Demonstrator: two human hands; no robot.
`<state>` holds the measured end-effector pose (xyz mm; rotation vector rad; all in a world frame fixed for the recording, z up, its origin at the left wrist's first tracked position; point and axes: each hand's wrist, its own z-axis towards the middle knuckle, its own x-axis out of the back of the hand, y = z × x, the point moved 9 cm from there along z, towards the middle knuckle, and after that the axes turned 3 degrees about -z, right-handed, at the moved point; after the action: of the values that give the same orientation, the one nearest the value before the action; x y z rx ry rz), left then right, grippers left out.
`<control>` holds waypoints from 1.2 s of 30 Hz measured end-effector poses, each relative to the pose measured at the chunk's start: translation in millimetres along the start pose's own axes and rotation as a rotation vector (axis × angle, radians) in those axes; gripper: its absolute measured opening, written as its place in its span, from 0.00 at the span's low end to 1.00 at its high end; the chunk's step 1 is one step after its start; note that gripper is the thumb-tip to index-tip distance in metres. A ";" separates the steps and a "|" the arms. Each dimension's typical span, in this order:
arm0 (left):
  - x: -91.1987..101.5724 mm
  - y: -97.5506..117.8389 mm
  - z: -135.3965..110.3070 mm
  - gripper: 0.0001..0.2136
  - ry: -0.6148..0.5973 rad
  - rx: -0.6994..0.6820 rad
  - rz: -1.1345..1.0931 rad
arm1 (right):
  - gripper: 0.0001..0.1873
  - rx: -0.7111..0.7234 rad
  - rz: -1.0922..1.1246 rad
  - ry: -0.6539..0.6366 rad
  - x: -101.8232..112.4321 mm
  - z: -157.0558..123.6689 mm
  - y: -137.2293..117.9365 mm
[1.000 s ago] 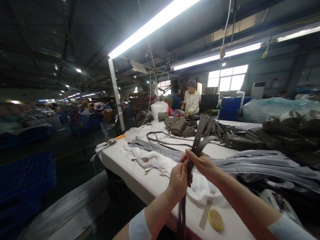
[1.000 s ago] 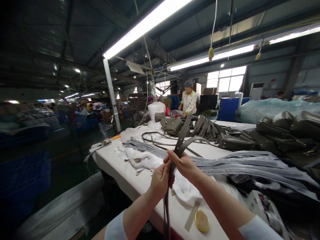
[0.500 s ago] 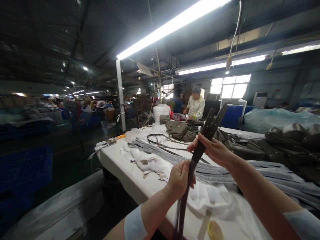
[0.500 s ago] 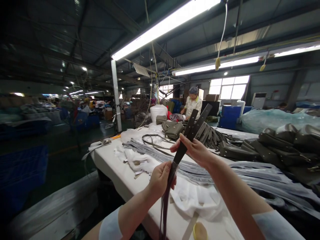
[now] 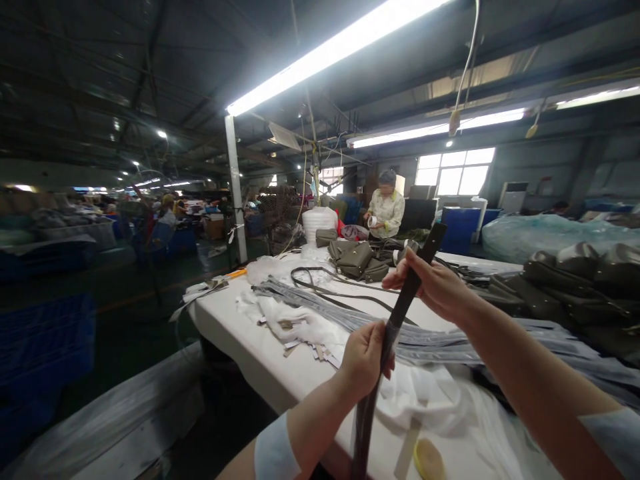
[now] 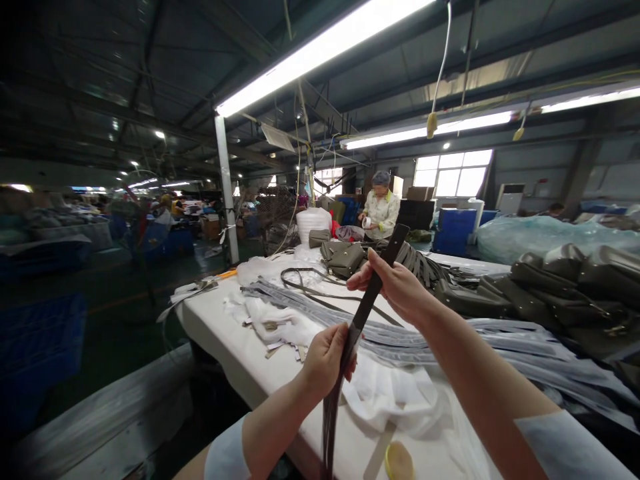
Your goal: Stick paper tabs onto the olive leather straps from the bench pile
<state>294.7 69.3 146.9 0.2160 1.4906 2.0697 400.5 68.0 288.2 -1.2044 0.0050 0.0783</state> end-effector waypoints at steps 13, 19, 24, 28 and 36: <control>-4.2 48.7 16.1 0.27 0.030 -0.131 0.036 | 0.30 0.061 -0.218 0.071 -25.4 -20.2 16.9; -6.2 42.5 12.6 0.26 0.030 -0.105 0.055 | 0.27 0.249 -0.233 0.264 10.4 -13.8 -10.3; -6.2 51.3 18.1 0.26 0.055 -0.123 0.082 | 0.26 0.195 -0.337 0.126 -13.5 -18.3 9.7; -3.8 58.3 19.5 0.26 0.083 -0.143 0.104 | 0.26 0.186 -0.424 0.096 -25.3 -22.6 13.0; 16.8 67.8 16.5 0.24 0.145 -0.218 0.061 | 0.29 -0.039 -0.166 -0.311 -72.1 -59.6 81.0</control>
<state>264.2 77.3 211.4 0.0272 1.3410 2.3198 325.7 37.1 194.6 -1.2174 -0.3691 0.1198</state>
